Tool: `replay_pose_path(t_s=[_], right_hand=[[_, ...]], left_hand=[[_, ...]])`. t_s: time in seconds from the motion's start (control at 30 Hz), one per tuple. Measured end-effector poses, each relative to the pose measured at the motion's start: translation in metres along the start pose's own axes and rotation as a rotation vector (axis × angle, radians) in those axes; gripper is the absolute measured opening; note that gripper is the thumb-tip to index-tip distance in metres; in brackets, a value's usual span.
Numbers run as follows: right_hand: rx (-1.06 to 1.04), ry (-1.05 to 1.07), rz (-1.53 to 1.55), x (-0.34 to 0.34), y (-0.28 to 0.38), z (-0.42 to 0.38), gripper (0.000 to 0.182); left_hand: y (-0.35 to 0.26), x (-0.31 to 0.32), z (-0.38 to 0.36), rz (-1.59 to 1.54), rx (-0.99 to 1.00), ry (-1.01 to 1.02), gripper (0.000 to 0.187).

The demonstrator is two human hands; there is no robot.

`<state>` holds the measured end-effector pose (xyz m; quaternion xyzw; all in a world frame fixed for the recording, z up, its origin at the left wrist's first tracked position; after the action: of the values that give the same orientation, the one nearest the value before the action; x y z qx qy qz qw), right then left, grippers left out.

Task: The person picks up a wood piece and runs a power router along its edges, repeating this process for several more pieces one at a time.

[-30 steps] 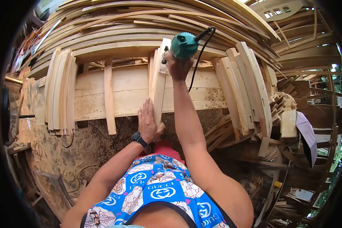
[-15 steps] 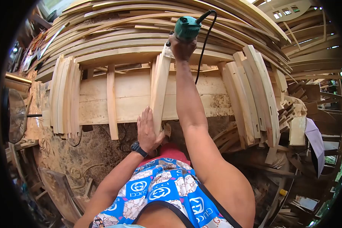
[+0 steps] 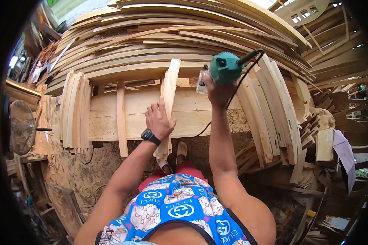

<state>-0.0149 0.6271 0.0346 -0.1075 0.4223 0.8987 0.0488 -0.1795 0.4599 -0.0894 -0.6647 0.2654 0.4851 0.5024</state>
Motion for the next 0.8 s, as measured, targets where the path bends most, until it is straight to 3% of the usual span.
replay_pose_path(t_s=[0.07,0.17,0.27,0.33,0.4,0.43,0.47,0.53,0.6,0.67,0.73,0.8], right_hand=[[0.123,0.027,0.081,-0.017,-0.004,-0.014,0.038],[0.097,0.015,0.034,-0.044,-0.009,-0.031,0.036],[0.071,0.026,-0.072,-0.065,0.01,-0.039,0.033],[0.154,-0.014,0.016,-0.077,0.019,-0.044,0.033],[0.179,-0.002,0.004,-0.088,0.022,-0.051,0.033],[0.167,-0.01,-0.029,-0.095,0.022,-0.054,0.032],[0.156,-0.019,-0.063,-0.099,0.023,-0.056,0.032],[0.176,-0.033,-0.058,-0.105,0.025,-0.062,0.031],[0.155,0.018,-0.131,-0.107,0.024,-0.066,0.03],[0.168,-0.014,-0.078,-0.103,0.026,-0.071,0.03],[0.187,-0.047,-0.027,-0.096,0.032,-0.082,0.031],[0.275,0.02,0.047,-0.083,0.041,-0.093,0.032]], left_hand=[[-0.001,-0.004,0.018,0.048,-0.056,0.066,0.101],[0.007,-0.011,0.03,-0.018,-0.073,0.032,0.086],[0.016,-0.024,0.031,-0.121,-0.057,0.001,0.085],[0.028,-0.031,0.036,-0.101,0.006,-0.044,0.075],[0.04,-0.019,0.041,-0.78,-0.111,0.3,0.064],[0.037,-0.02,0.039,-1.201,-0.133,0.297,0.055],[0.036,-0.024,0.04,-1.198,-0.126,0.297,0.055],[0.032,-0.026,0.038,-1.517,-0.105,0.474,0.055],[0.042,0.002,0.042,-1.537,-0.073,0.494,0.055],[0.04,0.011,0.043,-1.131,0.088,0.126,0.051],[0.025,0.001,0.026,-0.977,0.094,0.074,0.047],[0.026,-0.002,0.014,-0.733,0.031,-0.11,0.045]])
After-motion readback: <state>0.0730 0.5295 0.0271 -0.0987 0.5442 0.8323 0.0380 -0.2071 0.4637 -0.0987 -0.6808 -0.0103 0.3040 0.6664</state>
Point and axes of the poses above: each hand's wrist, its own z-axis towards the middle knuckle, its own x-axis out of the palm, y = z × x, the point moved 6 cm from there along z, towards the middle knuckle, and after that the axes turned 7 degrees about y, right-handed, at the moved point
